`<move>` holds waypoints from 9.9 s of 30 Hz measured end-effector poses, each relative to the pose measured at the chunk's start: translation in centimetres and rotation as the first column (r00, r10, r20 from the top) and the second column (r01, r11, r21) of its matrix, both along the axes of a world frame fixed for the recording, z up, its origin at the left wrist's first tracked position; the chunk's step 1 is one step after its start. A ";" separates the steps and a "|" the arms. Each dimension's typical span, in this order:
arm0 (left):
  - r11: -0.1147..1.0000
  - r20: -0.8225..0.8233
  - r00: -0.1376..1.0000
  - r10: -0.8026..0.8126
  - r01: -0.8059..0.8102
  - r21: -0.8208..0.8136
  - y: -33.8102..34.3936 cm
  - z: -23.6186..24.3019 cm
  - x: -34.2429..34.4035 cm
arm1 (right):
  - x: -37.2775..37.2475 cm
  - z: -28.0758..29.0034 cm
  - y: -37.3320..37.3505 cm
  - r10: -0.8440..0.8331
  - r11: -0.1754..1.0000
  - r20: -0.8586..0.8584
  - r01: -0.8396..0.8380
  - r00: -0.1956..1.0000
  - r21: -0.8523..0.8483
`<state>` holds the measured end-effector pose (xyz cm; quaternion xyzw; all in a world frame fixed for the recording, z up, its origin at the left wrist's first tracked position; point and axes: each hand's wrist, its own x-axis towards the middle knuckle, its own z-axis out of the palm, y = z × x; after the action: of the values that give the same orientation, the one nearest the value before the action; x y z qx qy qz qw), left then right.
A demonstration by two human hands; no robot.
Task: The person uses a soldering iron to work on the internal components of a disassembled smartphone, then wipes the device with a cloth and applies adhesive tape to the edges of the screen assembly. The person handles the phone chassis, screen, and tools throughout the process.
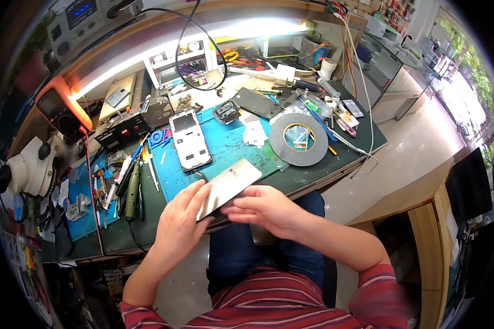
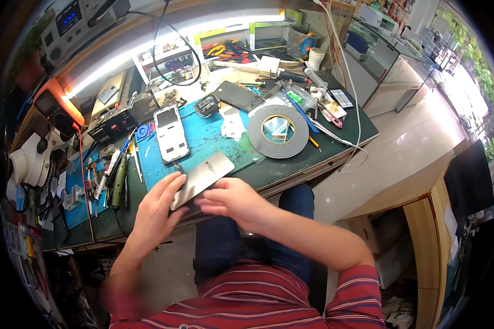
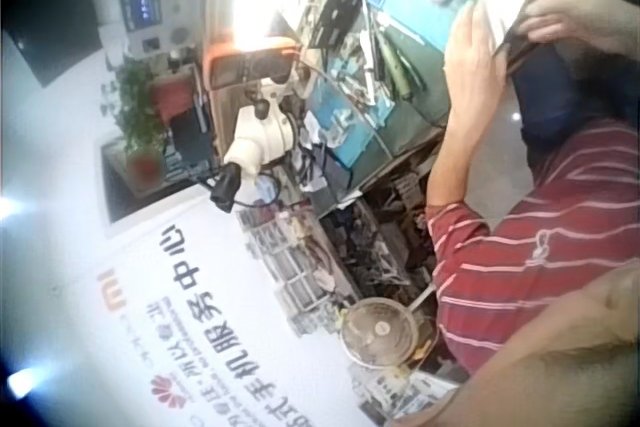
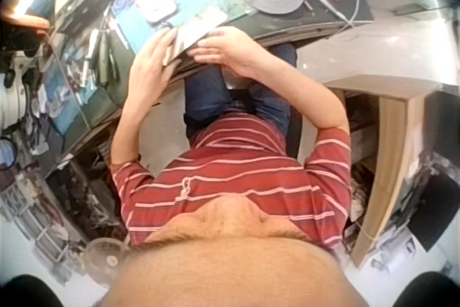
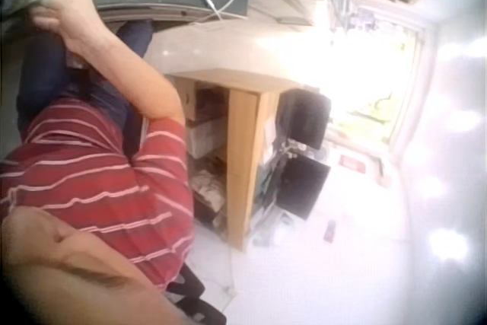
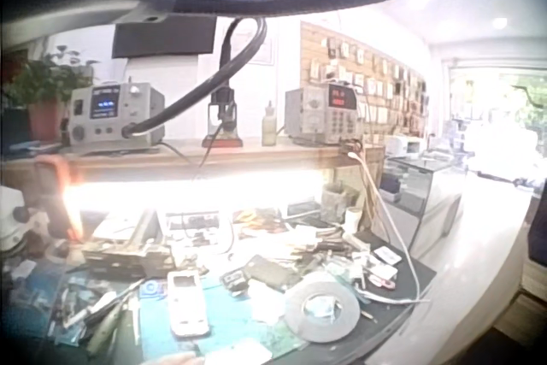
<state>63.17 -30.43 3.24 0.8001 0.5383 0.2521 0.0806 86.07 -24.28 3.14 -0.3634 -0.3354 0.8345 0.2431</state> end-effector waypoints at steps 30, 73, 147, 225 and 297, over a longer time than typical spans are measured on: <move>0.919 0.443 0.838 -0.317 0.157 0.362 -0.8 0.9 4.0 | 14.0 4.5 -1.3 -0.813 -0.246 -0.138 -0.120 0.565 0.962; 0.972 0.664 0.734 -0.140 0.230 -0.049 -3.0 -3.3 7.7 | 11.8 -0.9 -7.4 -0.383 0.331 0.233 -0.103 0.894 0.938; 0.935 0.386 0.861 -0.332 0.245 0.258 -2.1 -1.9 10.7 | 10.1 -1.0 -6.8 -0.456 0.056 0.347 -0.362 0.820 0.930; 0.962 0.513 0.854 -0.081 -0.067 0.263 -6.4 -5.9 0.7 | 1.2 -2.6 -5.9 -0.318 -0.244 0.411 -0.493 0.854 0.835; 0.948 0.646 0.756 0.101 -0.270 0.168 2.6 -2.6 -5.0 | -9.5 6.3 9.0 -0.146 -0.243 0.572 -0.590 0.807 0.770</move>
<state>58.14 -27.83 0.65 0.6150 0.5210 0.5778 0.1285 76.52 -15.29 9.42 -0.1555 -0.9568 0.1763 0.1709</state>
